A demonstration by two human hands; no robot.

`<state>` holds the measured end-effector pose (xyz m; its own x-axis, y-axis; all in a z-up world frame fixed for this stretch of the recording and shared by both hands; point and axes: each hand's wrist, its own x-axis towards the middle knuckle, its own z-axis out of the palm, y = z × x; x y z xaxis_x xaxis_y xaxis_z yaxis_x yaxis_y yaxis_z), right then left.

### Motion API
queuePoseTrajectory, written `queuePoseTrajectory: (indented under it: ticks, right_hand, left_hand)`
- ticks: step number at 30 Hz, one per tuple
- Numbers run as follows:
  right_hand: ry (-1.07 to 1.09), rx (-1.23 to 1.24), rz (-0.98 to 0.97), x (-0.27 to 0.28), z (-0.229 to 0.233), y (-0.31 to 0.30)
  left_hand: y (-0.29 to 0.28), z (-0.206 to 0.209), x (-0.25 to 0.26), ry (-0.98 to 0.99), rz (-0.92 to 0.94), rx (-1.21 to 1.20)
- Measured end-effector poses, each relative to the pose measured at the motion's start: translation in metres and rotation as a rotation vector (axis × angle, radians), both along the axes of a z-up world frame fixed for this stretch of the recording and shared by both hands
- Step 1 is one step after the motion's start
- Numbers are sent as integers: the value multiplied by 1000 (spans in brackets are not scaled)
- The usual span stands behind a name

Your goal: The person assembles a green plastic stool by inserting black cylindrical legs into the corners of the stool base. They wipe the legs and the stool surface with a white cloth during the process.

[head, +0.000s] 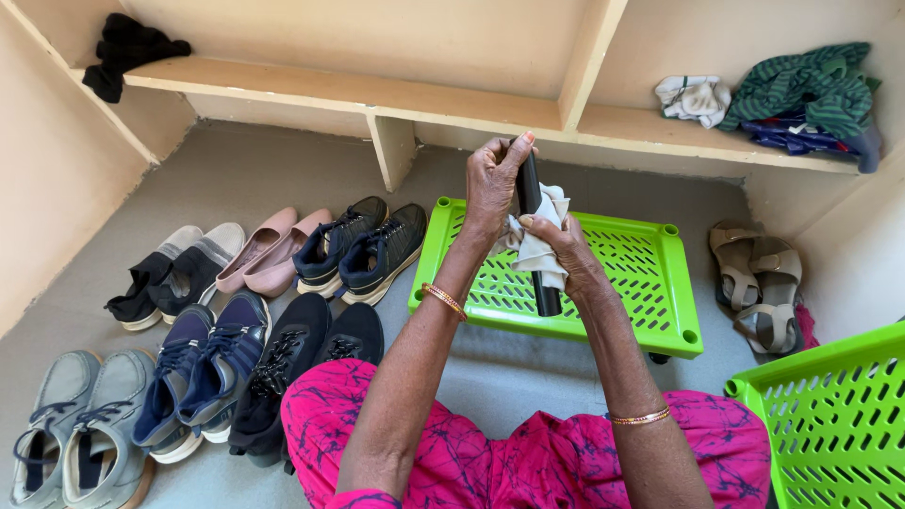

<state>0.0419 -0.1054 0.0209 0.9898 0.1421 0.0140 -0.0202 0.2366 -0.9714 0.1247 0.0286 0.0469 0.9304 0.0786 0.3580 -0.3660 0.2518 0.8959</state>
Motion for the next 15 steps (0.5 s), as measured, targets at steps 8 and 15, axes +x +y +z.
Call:
queuePoseTrajectory:
  ticks: [8, 15]
  right_hand:
    - [21, -123, 89, -24, -1, 3]
    - [118, -116, 60, -21, -1, -14]
  left_hand:
    - [23, -3, 10, 18, 121, 15]
    - [45, 5, -59, -1037, 623, 1242]
